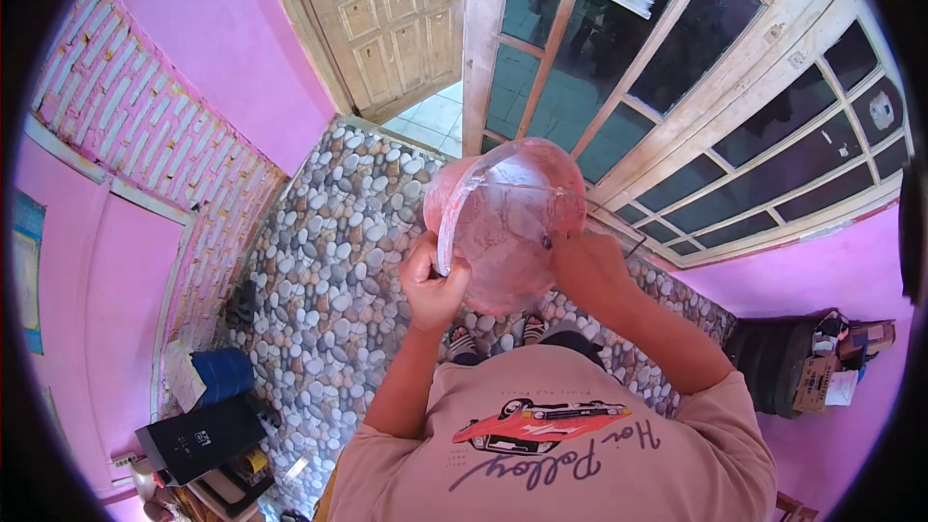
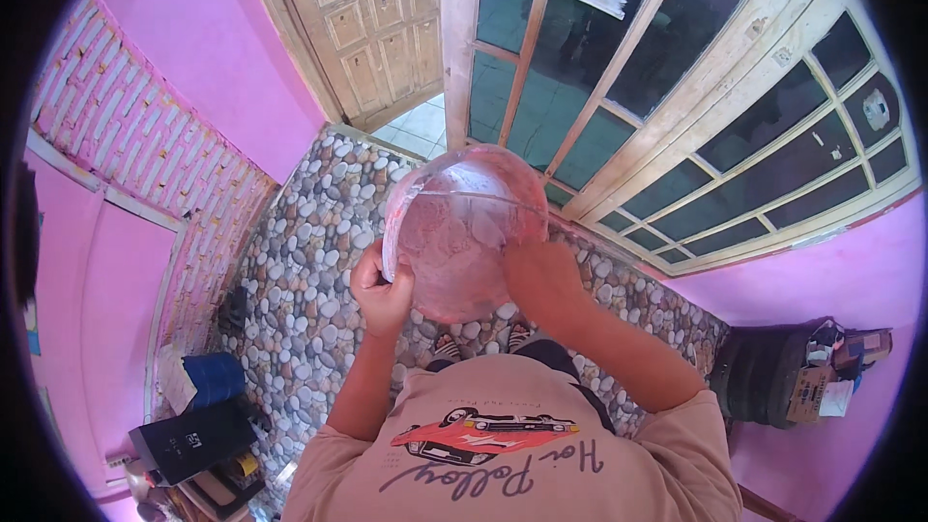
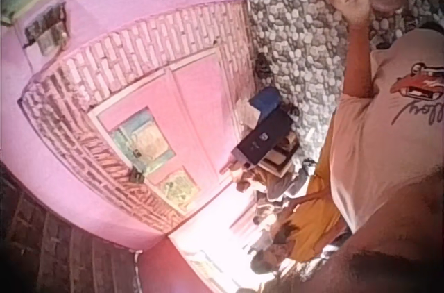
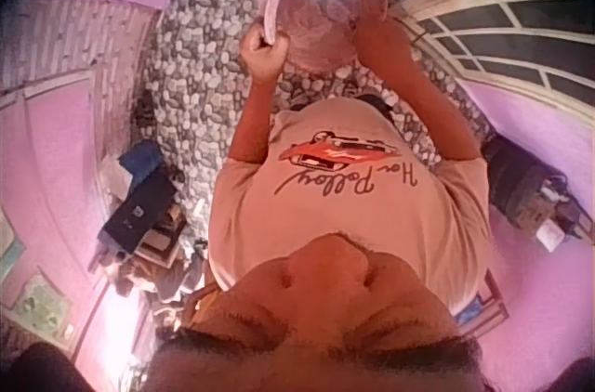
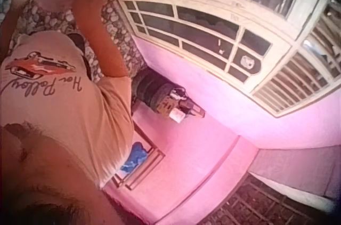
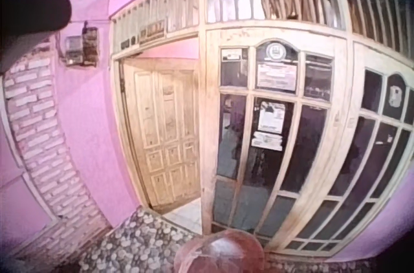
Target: The person mixes powder into a liquid solution inside a bucket by hand and using a spatula, then transfers and mixes material while moving through different rooms.
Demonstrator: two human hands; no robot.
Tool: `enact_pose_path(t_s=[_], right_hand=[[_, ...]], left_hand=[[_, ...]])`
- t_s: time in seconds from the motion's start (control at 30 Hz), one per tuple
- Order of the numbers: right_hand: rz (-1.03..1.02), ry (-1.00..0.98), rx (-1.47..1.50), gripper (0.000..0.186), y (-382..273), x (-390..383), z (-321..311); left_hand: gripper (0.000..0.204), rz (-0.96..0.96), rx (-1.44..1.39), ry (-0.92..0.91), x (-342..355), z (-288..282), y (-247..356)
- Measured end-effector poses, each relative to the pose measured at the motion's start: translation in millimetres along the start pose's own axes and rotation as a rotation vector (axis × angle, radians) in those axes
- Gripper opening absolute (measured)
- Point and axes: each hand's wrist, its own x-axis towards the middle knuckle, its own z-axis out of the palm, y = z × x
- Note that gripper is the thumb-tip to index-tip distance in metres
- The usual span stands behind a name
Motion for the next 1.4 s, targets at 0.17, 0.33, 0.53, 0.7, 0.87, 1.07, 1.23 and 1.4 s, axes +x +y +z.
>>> enact_pose_path(t_s=[0.17, 0.33, 0.53, 0.7, 0.87, 1.07, 1.23, 1.4], right_hand=[[-0.074, -0.139, 0.057, 0.013, -35.0, -14.3, -10.3], [-0.151, -0.189, 0.176, 0.017, -28.6, -4.2, 12.7], [0.021, -0.094, 0.378, 0.021, -21.6, 7.0, 40.5], [-0.006, -0.115, 0.341, 0.024, -14.8, -6.4, -1.6], [-0.065, -0.260, 0.366, 0.032, -13.0, -12.5, 9.6], [0.031, -0.323, 0.576, 0.033, -23.4, 7.4, 42.4], [0.046, -0.261, 0.700, 0.035, -9.5, 4.5, 35.0], [0.029, -0.129, 0.509, 0.033, -21.0, 6.0, 19.9]], left_hand=[[0.026, -0.006, 0.075, -0.003, -7.2, -20.0, -8.4], [0.027, -0.073, 0.050, 0.002, -15.7, -26.3, -13.6], [0.026, -0.034, 0.259, -0.082, -11.8, -23.0, -1.6], [0.028, 0.016, 0.226, -0.026, -8.0, -21.0, -0.9], [0.027, 0.024, 0.193, 0.016, -12.6, -16.5, -1.3], [0.024, -0.014, 0.211, -0.010, -24.4, -15.8, -5.0], [0.022, -0.056, 0.201, 0.012, -26.0, -21.7, -6.7], [0.022, -0.041, 0.187, -0.016, -18.3, -19.8, -0.5]])
